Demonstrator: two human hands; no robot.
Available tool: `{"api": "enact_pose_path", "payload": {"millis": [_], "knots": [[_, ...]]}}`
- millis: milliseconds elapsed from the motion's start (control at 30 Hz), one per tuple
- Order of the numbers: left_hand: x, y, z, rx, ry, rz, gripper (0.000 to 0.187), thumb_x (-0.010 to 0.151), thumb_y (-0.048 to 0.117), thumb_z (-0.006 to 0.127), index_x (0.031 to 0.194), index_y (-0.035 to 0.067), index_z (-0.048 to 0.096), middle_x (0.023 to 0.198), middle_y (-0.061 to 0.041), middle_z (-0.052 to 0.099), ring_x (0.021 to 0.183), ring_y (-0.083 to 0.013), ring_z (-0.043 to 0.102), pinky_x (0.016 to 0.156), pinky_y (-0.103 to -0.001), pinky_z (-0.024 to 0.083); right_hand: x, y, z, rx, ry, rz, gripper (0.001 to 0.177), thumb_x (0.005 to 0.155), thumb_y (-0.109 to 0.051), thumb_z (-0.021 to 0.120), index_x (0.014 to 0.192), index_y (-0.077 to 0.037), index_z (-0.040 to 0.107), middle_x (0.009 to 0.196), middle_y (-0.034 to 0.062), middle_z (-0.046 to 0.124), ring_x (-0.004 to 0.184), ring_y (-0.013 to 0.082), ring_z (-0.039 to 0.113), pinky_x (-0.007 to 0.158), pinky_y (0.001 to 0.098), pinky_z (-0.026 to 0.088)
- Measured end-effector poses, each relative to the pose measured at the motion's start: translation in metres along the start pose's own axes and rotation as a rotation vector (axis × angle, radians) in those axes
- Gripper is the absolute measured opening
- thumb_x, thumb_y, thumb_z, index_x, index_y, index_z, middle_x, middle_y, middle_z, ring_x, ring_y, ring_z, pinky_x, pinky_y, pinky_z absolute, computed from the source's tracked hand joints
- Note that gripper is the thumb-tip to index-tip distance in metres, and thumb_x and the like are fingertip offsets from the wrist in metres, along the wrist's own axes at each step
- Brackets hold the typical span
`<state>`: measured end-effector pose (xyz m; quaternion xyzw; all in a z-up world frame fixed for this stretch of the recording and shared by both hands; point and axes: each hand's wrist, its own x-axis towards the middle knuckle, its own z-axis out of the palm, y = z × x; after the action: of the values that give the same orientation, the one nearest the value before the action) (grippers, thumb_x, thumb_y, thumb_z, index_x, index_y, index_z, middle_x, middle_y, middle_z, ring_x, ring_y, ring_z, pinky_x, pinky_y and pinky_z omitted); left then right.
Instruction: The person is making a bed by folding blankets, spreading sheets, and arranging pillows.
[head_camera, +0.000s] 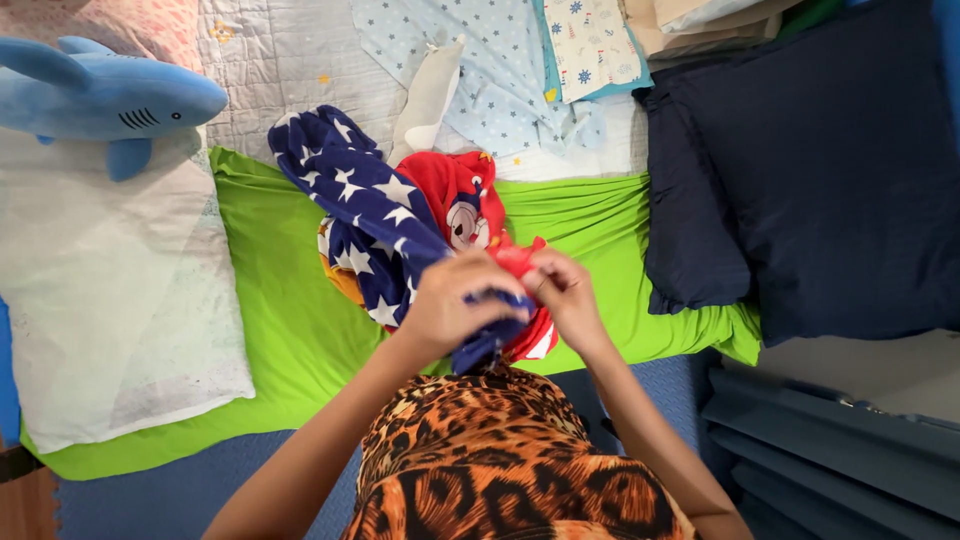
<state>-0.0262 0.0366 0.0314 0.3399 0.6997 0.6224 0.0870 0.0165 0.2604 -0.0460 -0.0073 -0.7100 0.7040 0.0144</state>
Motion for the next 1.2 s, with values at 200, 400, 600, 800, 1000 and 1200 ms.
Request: {"api": "enact_pose_path", "payload": {"millis": [200, 400, 600, 800, 1000, 1200], "knots": [[0.019, -0.017, -0.011, -0.083, -0.009, 0.130, 0.026, 0.087, 0.011, 0.081, 0.105, 0.007, 0.062, 0.110, -0.008, 0.063, 0.106, -0.0248, 0.067, 0.091, -0.034, 0.053, 0.015, -0.006, -0.007, -0.023, -0.124, -0.030, 0.012, 0.103, -0.001, 0.064, 0.115, -0.002, 0.066, 0.101, 0.0019, 0.070, 0.089, 0.0072, 0.062, 0.079, 0.0233, 0.051], [0.000, 0.009, -0.016, 0.308, -0.086, 0.161, 0.020, 0.088, 0.007, 0.079, 0.104, 0.008, 0.066, 0.108, -0.012, 0.060, 0.100, -0.0277, 0.065, 0.087, -0.037, 0.053, 0.041, -0.030, 0.010, -0.093, -0.363, -0.154, 0.042, 0.089, 0.001, 0.070, 0.128, -0.006, 0.056, 0.116, 0.0026, 0.062, 0.109, 0.0141, 0.061, 0.093, 0.0300, 0.052], [-0.055, 0.053, -0.064, 0.464, 0.443, 0.075, 0.031, 0.078, 0.014, 0.089, 0.098, 0.009, 0.066, 0.103, -0.009, 0.065, 0.094, -0.0219, 0.068, 0.078, -0.033, 0.057, 0.063, 0.117, -0.020, -0.710, -0.329, -0.251, 0.046, 0.074, 0.003, 0.073, 0.118, -0.007, 0.064, 0.111, 0.0112, 0.068, 0.104, 0.0307, 0.065, 0.091, 0.0392, 0.053], [-0.126, 0.076, -0.103, 0.296, 1.110, -0.231, 0.037, 0.077, -0.004, 0.086, 0.099, 0.004, 0.057, 0.102, -0.003, 0.061, 0.075, -0.0108, 0.050, 0.066, -0.024, 0.045, 0.071, 0.252, -0.150, -1.199, 0.220, -0.114, 0.028, 0.075, -0.010, 0.075, 0.103, -0.013, 0.073, 0.104, 0.0146, 0.068, 0.099, 0.0388, 0.064, 0.086, 0.0468, 0.053], [-0.142, 0.037, -0.100, 0.365, 1.022, -0.005, 0.034, 0.096, -0.012, 0.081, 0.110, 0.001, 0.053, 0.110, -0.004, 0.054, 0.090, -0.0069, 0.046, 0.088, -0.019, 0.044, 0.137, 0.323, -0.190, -0.676, 0.456, 0.180, 0.027, 0.102, -0.024, 0.057, 0.123, -0.008, 0.064, 0.113, 0.0171, 0.069, 0.101, 0.0351, 0.066, 0.089, 0.0459, 0.053], [-0.145, 0.022, -0.119, 0.291, 1.045, 0.014, 0.034, 0.100, -0.011, 0.080, 0.114, 0.001, 0.052, 0.108, -0.001, 0.052, 0.090, -0.0064, 0.043, 0.091, -0.018, 0.044, 0.335, 0.270, -0.208, -0.123, -0.082, 0.089, 0.041, 0.117, -0.041, 0.052, 0.122, -0.005, 0.072, 0.112, 0.0057, 0.067, 0.101, 0.0194, 0.060, 0.093, 0.0394, 0.050]]}}
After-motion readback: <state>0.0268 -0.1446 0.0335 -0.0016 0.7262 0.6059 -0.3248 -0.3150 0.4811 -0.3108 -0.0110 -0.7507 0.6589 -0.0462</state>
